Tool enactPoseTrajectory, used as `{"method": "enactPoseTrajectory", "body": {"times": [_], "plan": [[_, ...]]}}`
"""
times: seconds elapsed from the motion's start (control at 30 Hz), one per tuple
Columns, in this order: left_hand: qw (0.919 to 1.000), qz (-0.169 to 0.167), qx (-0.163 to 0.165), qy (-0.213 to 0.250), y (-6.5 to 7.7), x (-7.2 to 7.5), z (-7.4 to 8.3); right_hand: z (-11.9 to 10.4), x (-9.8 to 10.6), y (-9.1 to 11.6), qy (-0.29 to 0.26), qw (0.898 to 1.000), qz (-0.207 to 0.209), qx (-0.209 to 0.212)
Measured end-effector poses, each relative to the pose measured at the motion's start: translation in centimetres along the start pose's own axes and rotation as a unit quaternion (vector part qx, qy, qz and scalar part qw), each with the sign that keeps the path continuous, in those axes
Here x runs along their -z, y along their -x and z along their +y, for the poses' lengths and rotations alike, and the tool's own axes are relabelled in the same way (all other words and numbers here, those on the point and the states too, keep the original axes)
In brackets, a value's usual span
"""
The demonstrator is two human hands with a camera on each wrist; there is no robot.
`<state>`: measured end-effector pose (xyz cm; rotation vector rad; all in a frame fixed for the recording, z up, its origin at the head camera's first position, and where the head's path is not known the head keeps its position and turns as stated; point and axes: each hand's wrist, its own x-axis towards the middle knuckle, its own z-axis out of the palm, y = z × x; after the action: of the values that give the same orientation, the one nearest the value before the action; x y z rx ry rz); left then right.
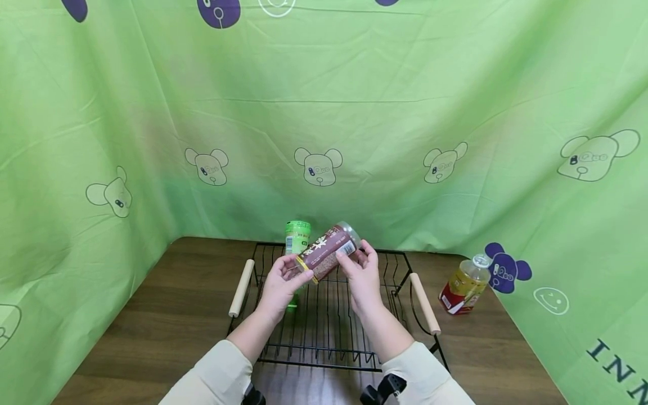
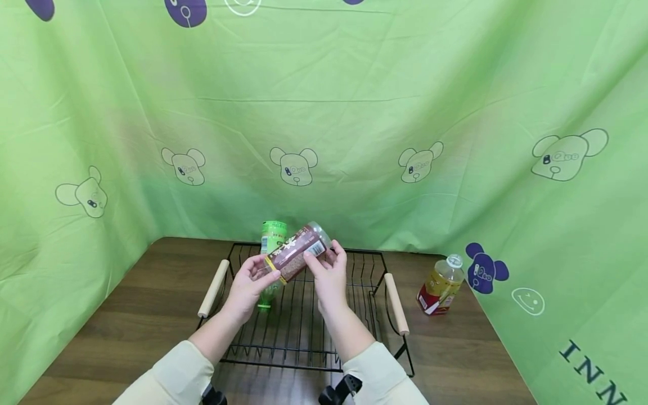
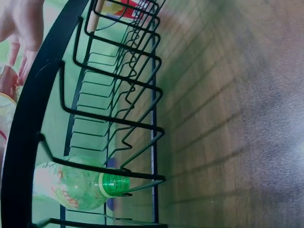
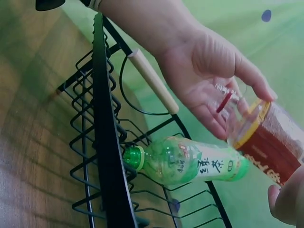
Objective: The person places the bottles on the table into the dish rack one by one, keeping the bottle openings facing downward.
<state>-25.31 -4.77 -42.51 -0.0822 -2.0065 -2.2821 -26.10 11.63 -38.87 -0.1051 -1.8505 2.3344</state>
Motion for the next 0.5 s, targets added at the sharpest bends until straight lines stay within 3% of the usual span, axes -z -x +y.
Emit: {"method": "enactPoseTrajectory", "body": {"times": [0.5], "plan": [[0.9995, -0.028, -0.003, -0.016, 0.7, -1.3, -0.8, 0.4, -1.0, -0.3, -0.02, 0.999, 0.032, -0.001]]}}
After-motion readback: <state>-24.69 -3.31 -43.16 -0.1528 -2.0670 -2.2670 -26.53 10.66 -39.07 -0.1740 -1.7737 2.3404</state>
